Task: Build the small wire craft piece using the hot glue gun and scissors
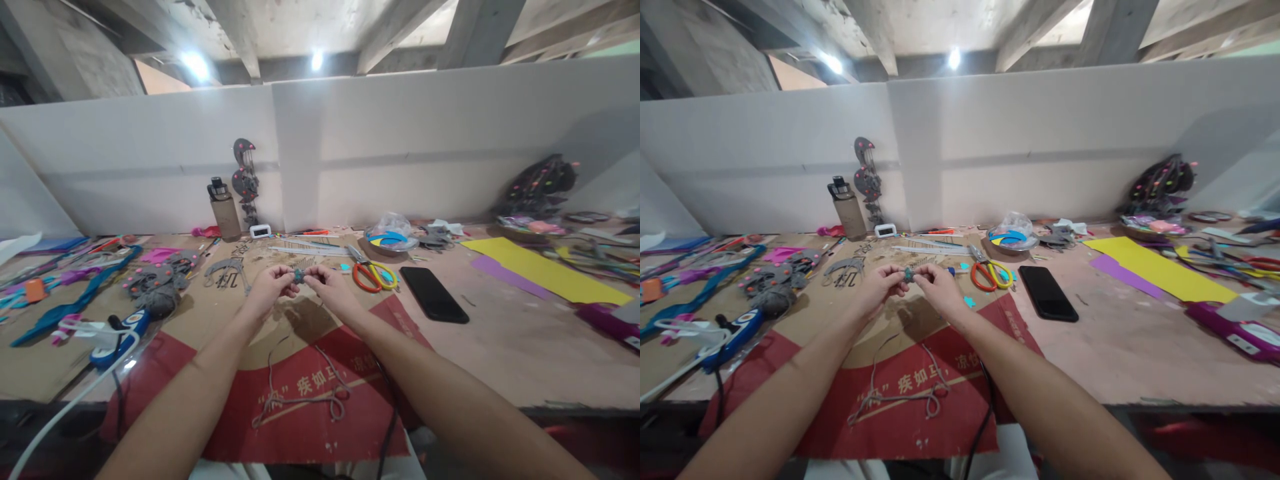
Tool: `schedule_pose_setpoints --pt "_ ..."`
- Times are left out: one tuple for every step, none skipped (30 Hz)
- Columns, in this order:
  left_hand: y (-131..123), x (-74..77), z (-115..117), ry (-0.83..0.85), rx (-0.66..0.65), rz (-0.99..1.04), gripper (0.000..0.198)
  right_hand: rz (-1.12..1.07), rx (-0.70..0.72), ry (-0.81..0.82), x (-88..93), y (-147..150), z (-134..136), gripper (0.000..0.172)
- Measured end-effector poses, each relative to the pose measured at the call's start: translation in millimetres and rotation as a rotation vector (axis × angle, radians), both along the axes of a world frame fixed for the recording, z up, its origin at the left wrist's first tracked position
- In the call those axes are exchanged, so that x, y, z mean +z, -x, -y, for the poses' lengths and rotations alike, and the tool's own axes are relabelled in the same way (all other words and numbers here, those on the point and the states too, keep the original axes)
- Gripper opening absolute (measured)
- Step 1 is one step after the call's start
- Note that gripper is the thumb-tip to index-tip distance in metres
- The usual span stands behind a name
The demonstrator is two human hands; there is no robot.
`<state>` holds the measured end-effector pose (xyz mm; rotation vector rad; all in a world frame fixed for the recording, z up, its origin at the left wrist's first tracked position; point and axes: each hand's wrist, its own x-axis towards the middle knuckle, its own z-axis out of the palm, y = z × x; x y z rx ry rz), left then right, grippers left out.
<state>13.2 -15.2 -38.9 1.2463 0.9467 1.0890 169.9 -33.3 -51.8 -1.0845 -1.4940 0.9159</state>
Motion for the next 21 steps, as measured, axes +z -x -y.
schedule_pose_setpoints --pt "0 0.4 1 0.003 -0.009 0.005 0.029 0.005 -0.008 -0.006 -0.1 0 0 0.017" --pt "0 0.7 1 0.005 -0.021 0.002 0.030 0.013 -0.019 -0.012 0.1 -1 -1 0.016" --pt "0 0.9 2 0.005 -0.034 -0.007 0.031 0.021 -0.031 -0.016 0.8 -2 -1 0.016" --pt "1 1.0 2 0.004 -0.048 -0.022 0.032 0.029 -0.043 -0.017 1.7 -3 -1 0.016" --pt "1 1.0 2 0.002 -0.063 -0.042 0.032 0.035 -0.050 -0.013 3.0 -4 -2 0.016" --pt "1 0.9 2 0.000 -0.076 -0.064 0.031 0.041 -0.052 -0.006 4.4 -5 -2 0.016" --pt "2 0.8 2 -0.003 -0.090 -0.084 0.030 0.047 -0.052 0.000 5.8 -6 -2 0.016" --pt "3 0.9 2 -0.009 -0.103 -0.099 0.029 0.055 -0.050 0.001 7.3 -7 -1 0.016" --pt "3 1.0 2 -0.015 -0.116 -0.108 0.028 0.065 -0.048 -0.003 8.7 -8 -1 0.015" --pt "4 1.3 2 -0.017 -0.131 -0.111 0.027 0.080 -0.047 -0.011 9.9 -8 -1 0.015" --pt "4 1.7 2 -0.016 -0.143 -0.108 0.027 0.095 -0.049 -0.020 11.0 -9 0 0.014" --pt "4 2.0 2 -0.015 -0.154 -0.104 0.027 0.109 -0.054 -0.026 11.8 -9 0 0.014" --pt "5 2.1 2 -0.014 -0.160 -0.101 0.027 0.120 -0.058 -0.026 12.4 -9 1 0.014" --pt "4 2.0 2 -0.016 -0.159 -0.101 0.028 0.128 -0.060 -0.019 12.7 -8 1 0.014" --pt "4 1.4 2 -0.026 -0.152 -0.107 0.029 0.132 -0.059 -0.011 12.8 -8 1 0.014" --pt "4 0.5 2 -0.041 -0.140 -0.117 0.029 0.133 -0.055 -0.004 12.7 -8 2 0.015" --pt "4 -0.8 1 -0.057 -0.128 -0.130 0.029 0.133 -0.050 0.000 12.3 -7 2 0.015" --pt "3 -2.3 1 -0.070 -0.117 -0.142 0.028 0.132 -0.046 0.000 11.7 -7 2 0.015" --pt "3 -4.0 0 -0.079 -0.106 -0.151 0.028 0.131 -0.045 -0.005 10.8 -6 2 0.014" --pt "3 -5.6 -1 -0.084 -0.098 -0.160 0.027 0.129 -0.046 -0.009 9.7 -6 2 0.014" --pt "3 -6.9 -2 -0.086 -0.092 -0.167 0.025 0.126 -0.046 -0.013 8.3 -5 2 0.014"
